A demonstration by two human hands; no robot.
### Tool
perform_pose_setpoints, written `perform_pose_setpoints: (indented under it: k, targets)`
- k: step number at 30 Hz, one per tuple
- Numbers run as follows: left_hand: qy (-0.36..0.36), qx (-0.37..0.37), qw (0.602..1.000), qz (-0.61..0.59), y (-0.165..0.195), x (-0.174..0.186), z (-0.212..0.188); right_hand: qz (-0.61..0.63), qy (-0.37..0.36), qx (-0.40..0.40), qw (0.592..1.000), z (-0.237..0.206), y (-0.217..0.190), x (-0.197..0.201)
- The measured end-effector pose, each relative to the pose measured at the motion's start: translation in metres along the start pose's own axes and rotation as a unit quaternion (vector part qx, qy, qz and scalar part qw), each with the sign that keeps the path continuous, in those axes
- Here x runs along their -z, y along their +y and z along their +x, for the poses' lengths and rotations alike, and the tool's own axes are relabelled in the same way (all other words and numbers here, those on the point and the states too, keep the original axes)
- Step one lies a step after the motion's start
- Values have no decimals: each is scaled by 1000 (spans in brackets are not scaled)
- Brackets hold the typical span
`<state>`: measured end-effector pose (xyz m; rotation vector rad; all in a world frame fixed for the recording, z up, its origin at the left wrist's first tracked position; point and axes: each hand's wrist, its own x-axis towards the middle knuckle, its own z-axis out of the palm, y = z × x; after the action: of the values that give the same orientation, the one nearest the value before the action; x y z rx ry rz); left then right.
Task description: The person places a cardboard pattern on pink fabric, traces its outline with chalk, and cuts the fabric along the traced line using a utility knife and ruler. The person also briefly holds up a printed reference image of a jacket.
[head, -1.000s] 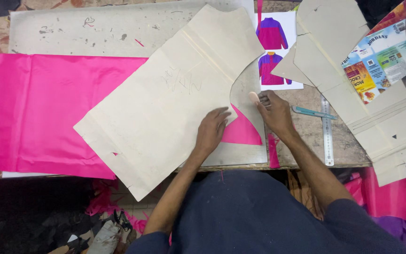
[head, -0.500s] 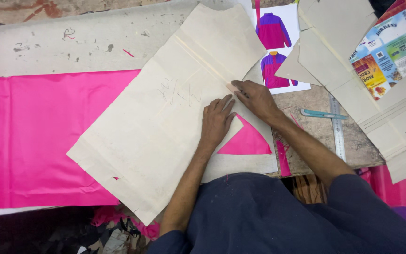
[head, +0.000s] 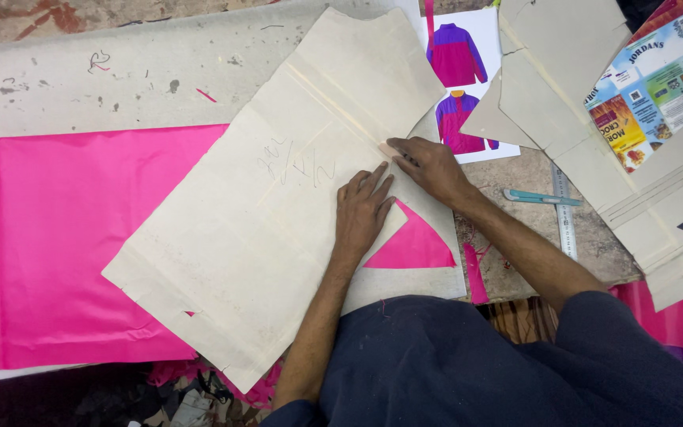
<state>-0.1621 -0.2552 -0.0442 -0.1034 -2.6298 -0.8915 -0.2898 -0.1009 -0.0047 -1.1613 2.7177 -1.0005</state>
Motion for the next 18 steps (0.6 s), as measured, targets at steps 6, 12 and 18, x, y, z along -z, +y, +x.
perform_pose_setpoints:
  k: [6,12,18]
  targets:
    - [2,-11,1000,3,-4,1,0,-5,14,20,1000,-3,-1,-2]
    - [0,4,1000,-7,-5,2,-1,-17,7,18,1000,-4,-1,-5]
    - [-6,9,1000,-14,-6,3,-4,-24,7,30,999,-5,-1,-6]
